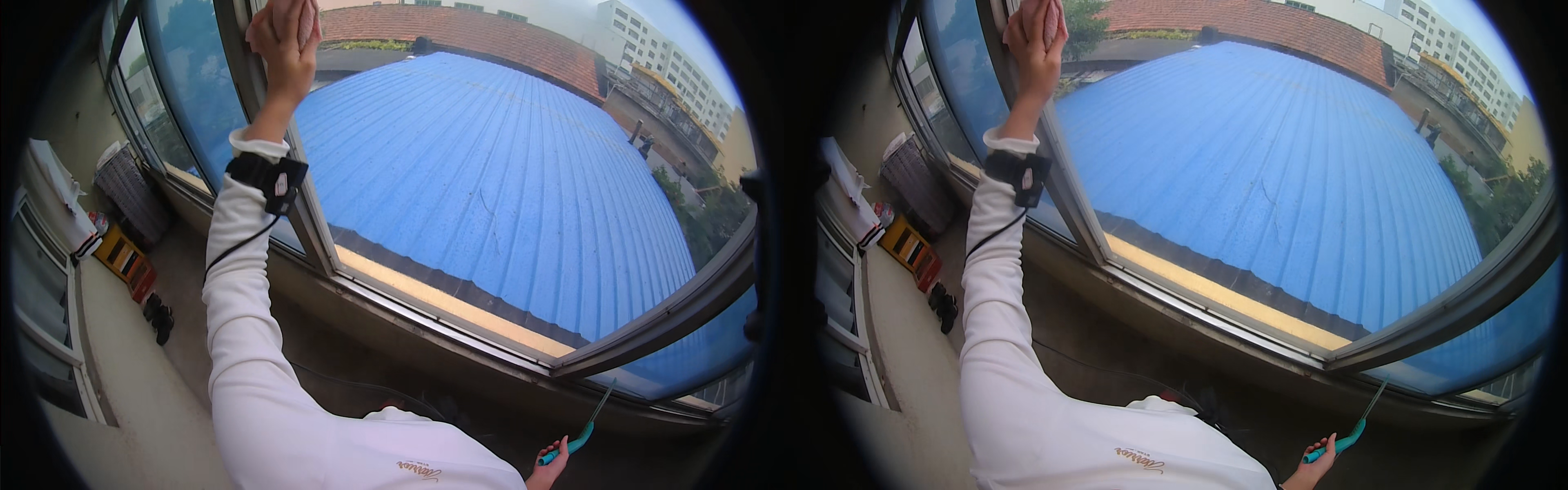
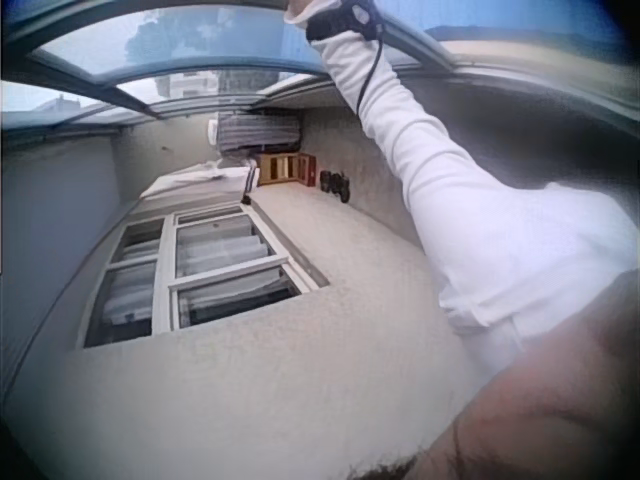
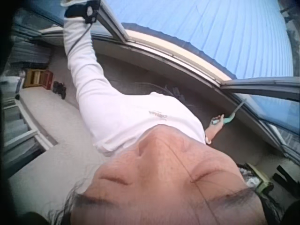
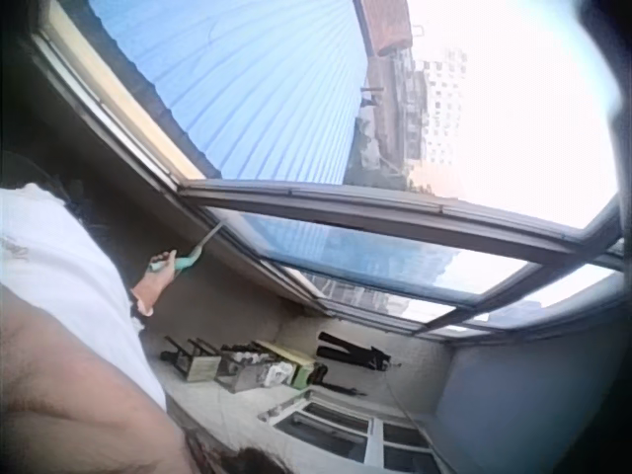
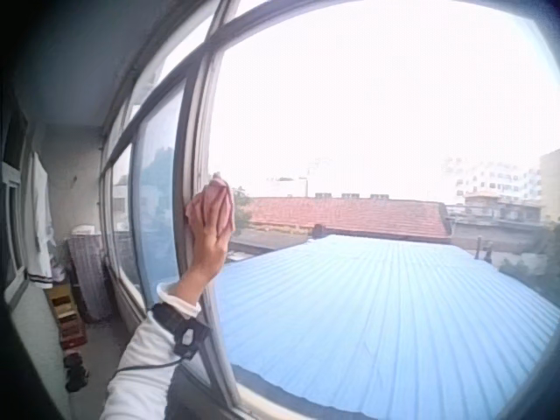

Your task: The person cleans a large window on a balcony using a squeegee and a pink cloth. They wipe the glass, use the squeegee to remove water, and repeatedly wring out the cloth in a basin of water before continuing to clean different sections of the window.

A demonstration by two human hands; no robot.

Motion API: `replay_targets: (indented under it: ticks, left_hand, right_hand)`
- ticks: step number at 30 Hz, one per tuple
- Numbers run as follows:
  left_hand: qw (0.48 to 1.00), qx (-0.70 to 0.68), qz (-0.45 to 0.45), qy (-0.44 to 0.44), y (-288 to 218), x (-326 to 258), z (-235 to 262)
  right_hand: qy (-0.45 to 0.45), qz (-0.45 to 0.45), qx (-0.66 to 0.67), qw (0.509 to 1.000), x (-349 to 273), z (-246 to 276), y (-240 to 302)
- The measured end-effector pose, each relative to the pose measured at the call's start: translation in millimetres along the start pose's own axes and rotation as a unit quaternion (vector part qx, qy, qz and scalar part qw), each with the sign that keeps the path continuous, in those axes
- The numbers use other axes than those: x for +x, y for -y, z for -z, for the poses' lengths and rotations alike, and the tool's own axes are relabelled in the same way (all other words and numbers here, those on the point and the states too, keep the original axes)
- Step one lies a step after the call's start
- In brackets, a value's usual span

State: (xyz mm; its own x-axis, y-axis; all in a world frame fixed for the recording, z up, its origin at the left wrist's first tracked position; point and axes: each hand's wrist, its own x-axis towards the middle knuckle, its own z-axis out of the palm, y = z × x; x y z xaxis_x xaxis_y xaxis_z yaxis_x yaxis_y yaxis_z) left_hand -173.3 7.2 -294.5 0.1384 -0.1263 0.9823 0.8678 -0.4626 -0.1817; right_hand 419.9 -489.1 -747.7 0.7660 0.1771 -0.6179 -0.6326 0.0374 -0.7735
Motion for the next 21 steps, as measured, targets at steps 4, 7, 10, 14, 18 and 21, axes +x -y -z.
replay_targets:
  ticks: [4,7,10,14,18,21]
  left_hand:
    - [0.996,-0.037,0.061,0.049,-53.3,-119.0,12.4]
    - [0.978,-0.056,0.179,0.088,-96.8,-220.3,23.8]
    - [0.947,-0.061,0.288,0.125,-128.8,-315.4,31.2]
    - [0.887,-0.056,0.451,0.081,-147.8,-428.2,23.4]
    - [0.729,-0.164,0.665,-0.019,-167.3,-508.8,10.2]
    - [0.395,-0.372,0.834,-0.105,-210.4,-522.3,13.1]
  right_hand:
    - [0.020,0.006,0.001,1.000,4.0,1.9,9.2]
    - [0.032,0.005,-0.007,0.999,0.1,2.5,13.6]
    - [0.046,-0.003,-0.024,0.999,-6.1,-0.3,16.3]
    - [0.032,-0.006,-0.038,0.999,-17.8,-3.0,18.8]
    - [0.040,-0.021,-0.034,0.998,-21.8,4.1,21.0]
    - [0.024,-0.024,-0.021,0.999,-20.2,18.3,20.8]
